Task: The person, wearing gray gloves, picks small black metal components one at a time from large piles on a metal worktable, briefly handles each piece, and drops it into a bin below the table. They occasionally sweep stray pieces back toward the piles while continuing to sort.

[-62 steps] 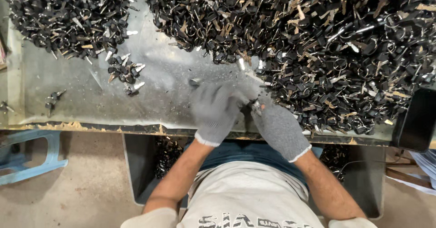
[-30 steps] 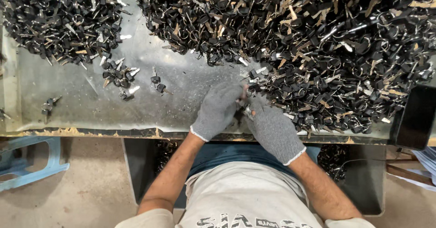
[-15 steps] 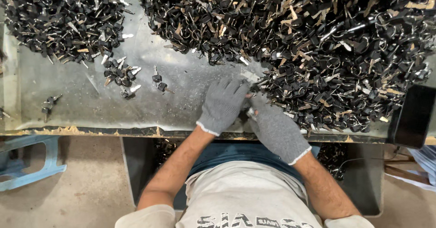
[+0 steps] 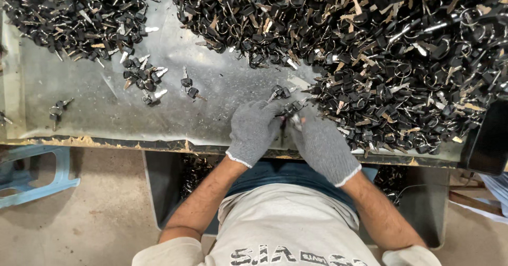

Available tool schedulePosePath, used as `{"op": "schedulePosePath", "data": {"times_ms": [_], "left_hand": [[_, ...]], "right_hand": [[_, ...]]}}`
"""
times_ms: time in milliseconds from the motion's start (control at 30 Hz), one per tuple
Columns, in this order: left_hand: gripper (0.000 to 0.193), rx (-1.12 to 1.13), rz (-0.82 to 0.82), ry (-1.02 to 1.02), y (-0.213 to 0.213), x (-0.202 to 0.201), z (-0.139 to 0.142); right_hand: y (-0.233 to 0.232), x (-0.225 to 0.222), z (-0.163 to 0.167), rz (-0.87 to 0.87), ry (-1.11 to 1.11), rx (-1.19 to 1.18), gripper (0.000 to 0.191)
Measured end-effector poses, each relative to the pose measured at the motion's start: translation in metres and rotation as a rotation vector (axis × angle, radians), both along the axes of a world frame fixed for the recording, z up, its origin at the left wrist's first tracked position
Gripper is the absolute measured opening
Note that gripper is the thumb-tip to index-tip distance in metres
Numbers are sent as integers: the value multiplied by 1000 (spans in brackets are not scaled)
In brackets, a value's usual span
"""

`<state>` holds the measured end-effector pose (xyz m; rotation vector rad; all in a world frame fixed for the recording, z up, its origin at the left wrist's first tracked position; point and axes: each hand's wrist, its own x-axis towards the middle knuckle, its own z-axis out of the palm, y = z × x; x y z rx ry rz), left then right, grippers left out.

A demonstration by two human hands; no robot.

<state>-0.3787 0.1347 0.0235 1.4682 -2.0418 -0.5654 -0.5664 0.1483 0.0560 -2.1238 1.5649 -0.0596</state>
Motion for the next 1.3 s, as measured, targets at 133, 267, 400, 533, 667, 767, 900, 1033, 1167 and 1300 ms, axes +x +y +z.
{"op": "schedulePosePath", "data": {"times_ms": [133, 267, 400, 533, 667, 767, 900, 1033, 1167, 1300], "left_hand": [[38, -19, -50, -47, -2, -3, -10], [36, -120, -84, -65, 2, -3, -16], [42, -93, -88, -44, 4, 3, -18], [42, -140, -109, -75, 2, 1, -21], [48, -109, -137, -61, 5, 0, -20], [42, -65, -155, 92, 5, 7, -14], [42, 34, -237, 442, -5, 14, -5], [36, -228, -378, 81, -29, -5, -4], [54, 132, -215, -151, -31, -12, -4], [40, 184, -38, 84, -16, -2, -2]], "right_hand": [[0, 15, -1, 79, 233, -141, 25], [-5, 13, 8, 127, 253, -128, 22], [-16, 5, 10, 218, 139, 53, 20], [-12, 15, 1, 169, 398, -12, 21], [-12, 11, -1, 134, 213, -9, 28], [-13, 1, 6, 14, 185, 332, 30], [4, 0, 12, 79, -22, -96, 49], [15, 4, 1, 149, 207, 76, 30], [19, -13, -4, 124, 275, -38, 20], [21, -20, -4, -46, -66, -170, 37]]}}
